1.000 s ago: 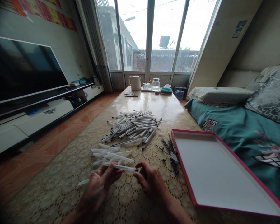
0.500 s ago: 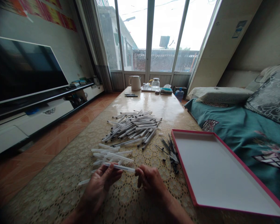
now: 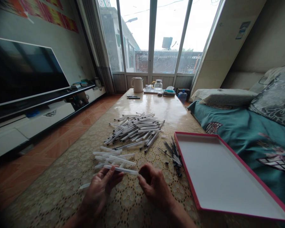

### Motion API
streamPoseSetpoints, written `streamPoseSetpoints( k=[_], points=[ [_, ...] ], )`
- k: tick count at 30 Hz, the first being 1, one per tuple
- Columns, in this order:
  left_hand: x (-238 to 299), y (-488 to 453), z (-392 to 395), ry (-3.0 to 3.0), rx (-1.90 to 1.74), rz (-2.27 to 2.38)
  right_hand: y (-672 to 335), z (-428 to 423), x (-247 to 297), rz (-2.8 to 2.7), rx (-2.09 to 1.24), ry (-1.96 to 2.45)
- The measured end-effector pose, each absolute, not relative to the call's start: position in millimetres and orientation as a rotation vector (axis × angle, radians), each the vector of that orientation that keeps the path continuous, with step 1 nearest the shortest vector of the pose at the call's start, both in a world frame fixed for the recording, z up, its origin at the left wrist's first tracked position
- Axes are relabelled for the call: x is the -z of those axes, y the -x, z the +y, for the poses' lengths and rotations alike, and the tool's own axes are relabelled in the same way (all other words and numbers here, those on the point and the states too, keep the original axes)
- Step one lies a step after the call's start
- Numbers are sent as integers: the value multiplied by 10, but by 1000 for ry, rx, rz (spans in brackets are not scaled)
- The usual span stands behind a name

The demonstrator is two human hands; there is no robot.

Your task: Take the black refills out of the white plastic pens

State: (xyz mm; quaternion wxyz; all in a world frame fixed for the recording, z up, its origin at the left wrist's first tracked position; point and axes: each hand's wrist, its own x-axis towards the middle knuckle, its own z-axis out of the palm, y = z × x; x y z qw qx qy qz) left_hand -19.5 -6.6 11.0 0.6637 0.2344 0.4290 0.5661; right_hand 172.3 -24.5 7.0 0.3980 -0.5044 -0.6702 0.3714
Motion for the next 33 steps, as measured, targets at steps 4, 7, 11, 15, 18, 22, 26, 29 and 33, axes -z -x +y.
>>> streamPoseSetpoints(
  k=[4,7,11,15,18,22,26,29,33],
  points=[
    [-126,243,-41,-508,-1335,981,-1766,-239,-136,-1768,-739,1354],
    [-170,329,3,-459,-1466,1020,-1887,-220,-210,-1729,-542,1437],
    [-212,418,47,-440,-1628,1056,-2137,-178,-273,-1578,-261,1624],
    [-181,391,23,-540,-1521,1103,-2342,-136,-294,-1317,62,2010],
    [-143,331,-17,-746,-1337,1126,-2409,-116,-302,-1194,191,2162],
    [-157,280,-49,-922,-1258,1159,-2379,-106,-250,-1300,127,2105],
    [-212,281,-58,-943,-1375,1216,-2262,-109,-141,-1432,20,1942],
    [-217,290,-64,-970,-1424,1218,-2140,-117,-92,-1523,-79,1801],
    [-173,273,-78,-1027,-1367,1172,-1928,-114,-105,-1622,-251,1695]
  ],
)
